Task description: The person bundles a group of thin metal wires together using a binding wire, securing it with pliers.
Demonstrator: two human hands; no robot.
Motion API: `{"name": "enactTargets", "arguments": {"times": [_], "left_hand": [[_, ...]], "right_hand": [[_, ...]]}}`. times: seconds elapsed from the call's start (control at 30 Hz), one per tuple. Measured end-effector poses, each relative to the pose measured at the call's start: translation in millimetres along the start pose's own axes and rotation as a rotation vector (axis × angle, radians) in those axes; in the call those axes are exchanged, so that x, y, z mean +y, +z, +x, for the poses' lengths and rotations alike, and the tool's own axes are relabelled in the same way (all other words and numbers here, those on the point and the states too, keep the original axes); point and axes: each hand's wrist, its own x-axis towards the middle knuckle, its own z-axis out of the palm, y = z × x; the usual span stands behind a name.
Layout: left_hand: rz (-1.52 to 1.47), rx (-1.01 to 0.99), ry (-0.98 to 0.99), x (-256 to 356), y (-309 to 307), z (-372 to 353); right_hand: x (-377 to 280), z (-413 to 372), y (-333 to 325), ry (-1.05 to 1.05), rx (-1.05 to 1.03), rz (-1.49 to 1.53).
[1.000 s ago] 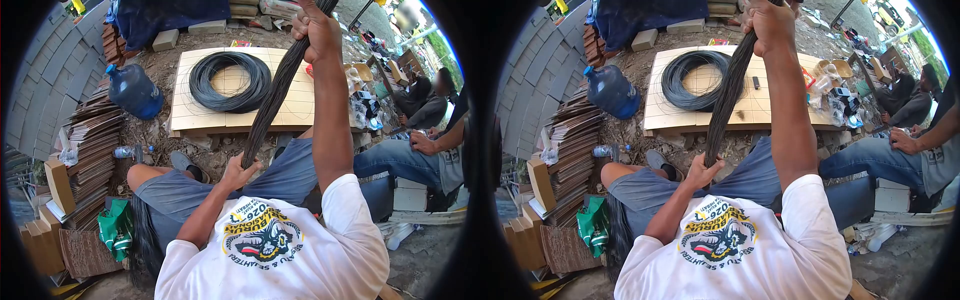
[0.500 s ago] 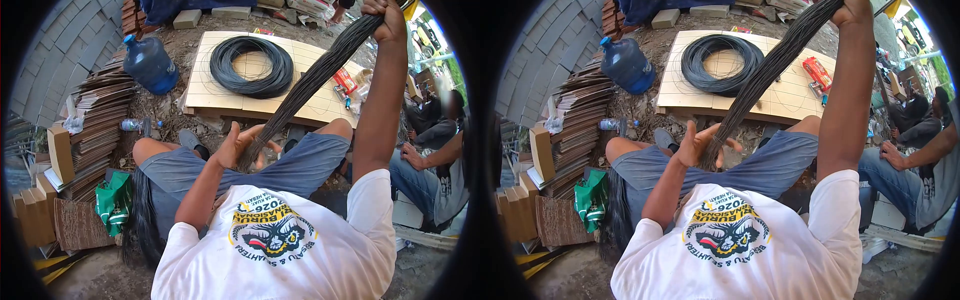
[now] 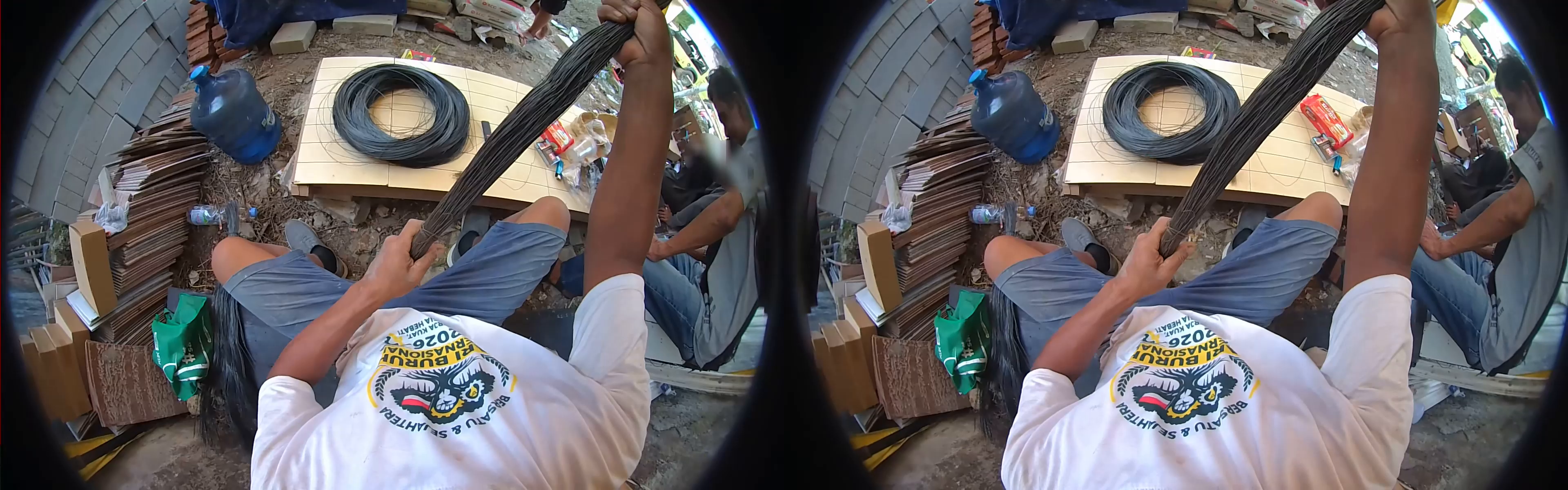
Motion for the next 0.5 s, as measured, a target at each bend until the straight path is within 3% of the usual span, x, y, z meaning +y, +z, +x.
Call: {"name": "enactTargets", "arguments": {"times": [0.03, 0.1, 0.17, 0.23, 0.27, 0.33, 0.43, 0.5], "left_hand": [[-0.012, -0.044, -0.009, -3.2, -6.0, 3.1], [-0.108, -0.103, -0.057, -10.0, -12.7, 6.6], [-0.208, -0.166, -0.096, -19.7, -16.7, 8.3], [-0.210, -0.155, -0.049, -29.1, -16.3, 8.6], [-0.216, -0.149, -0.045, -29.1, -14.8, 9.9], [-0.022, 0.026, 0.160, -28.6, -10.3, 10.2], [0.041, 0.123, 0.194, -28.8, -4.4, 15.1], [0.049, 0.077, 0.148, -28.7, -9.5, 17.5]], "right_hand": [[14.1, -21.0, -0.5, 0.001, -0.008, 0.001], [50.6, -23.9, 71.6, -0.503, 0.646, -0.404], [58.1, -28.1, 83.1, -0.599, 0.660, -0.493], [16.2, -30.5, 35.2, -0.376, 0.393, -0.303], [34.9, -36.4, 70.6, -0.457, 0.477, -0.236], [27.8, -40.5, 68.3, -0.464, 0.438, -0.243], [22.4, -46.7, 67.2, -0.490, 0.447, -0.239], [18.9, -49.5, 62.7, -0.457, 0.455, -0.279]]}}
